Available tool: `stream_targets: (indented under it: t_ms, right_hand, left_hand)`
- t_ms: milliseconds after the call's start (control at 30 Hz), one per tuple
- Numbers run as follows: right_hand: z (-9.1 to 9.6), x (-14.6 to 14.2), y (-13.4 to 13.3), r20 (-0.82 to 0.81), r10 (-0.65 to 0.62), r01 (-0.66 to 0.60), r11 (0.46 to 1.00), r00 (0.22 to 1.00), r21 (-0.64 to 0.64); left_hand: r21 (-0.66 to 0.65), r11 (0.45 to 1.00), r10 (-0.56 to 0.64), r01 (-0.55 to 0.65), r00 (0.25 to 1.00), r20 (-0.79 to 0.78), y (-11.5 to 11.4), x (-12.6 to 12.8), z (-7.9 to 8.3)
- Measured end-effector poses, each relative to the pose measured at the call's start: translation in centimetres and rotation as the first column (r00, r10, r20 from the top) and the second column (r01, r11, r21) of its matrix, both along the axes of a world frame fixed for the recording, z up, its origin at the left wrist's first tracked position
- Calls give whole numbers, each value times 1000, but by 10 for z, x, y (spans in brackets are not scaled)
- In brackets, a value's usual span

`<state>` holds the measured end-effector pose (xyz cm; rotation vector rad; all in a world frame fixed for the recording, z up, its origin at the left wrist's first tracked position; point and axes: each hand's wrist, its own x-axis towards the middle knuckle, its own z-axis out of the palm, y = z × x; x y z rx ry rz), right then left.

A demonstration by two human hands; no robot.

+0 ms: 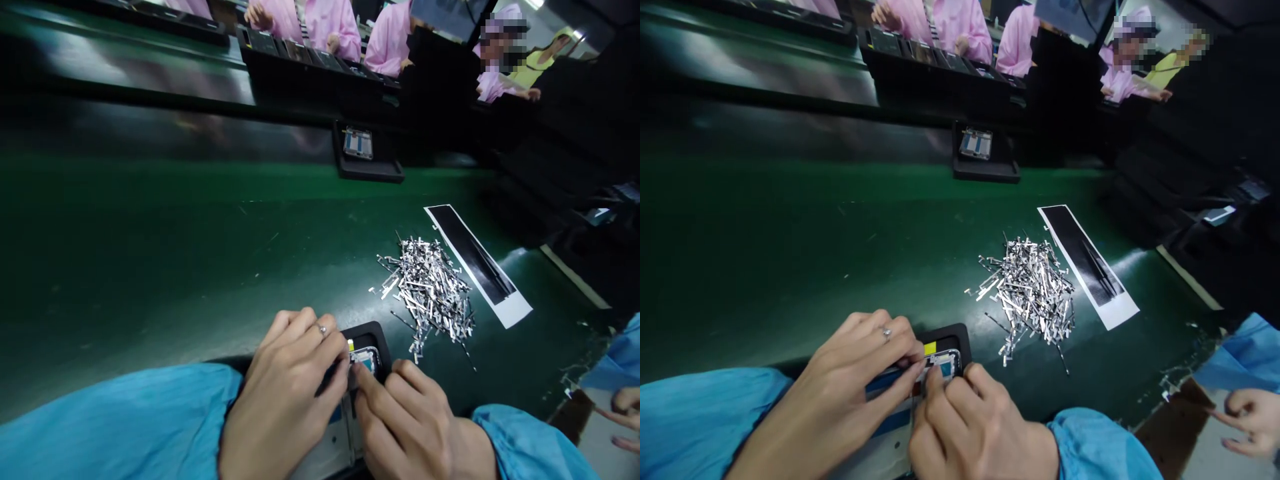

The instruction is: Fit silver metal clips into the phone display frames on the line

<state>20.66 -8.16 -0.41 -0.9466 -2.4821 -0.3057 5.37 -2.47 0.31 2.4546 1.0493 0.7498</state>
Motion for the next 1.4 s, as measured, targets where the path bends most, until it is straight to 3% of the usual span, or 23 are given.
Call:
stream_targets:
  t_ms: [233,533,1067,1400]
  right_hand:
    - [7,-2,5,69,1,-7,996,998,86]
    - [8,1,5,128,35,-47,994,991,94]
    - [11,-1,6,125,3,-15,995,992,94]
    - [10,0,5,146,-18,6,996,989,83]
  left_hand:
    - [19,1000,22,-22,1000,16,-2,0,-1]
    - [88,996,16,-12,999,-46,-2,1,1]
    - [8,999,-36,37,999,-28,-3,-3,-6]
    - [53,999,2,-2,1000,-14,-5,0,-2]
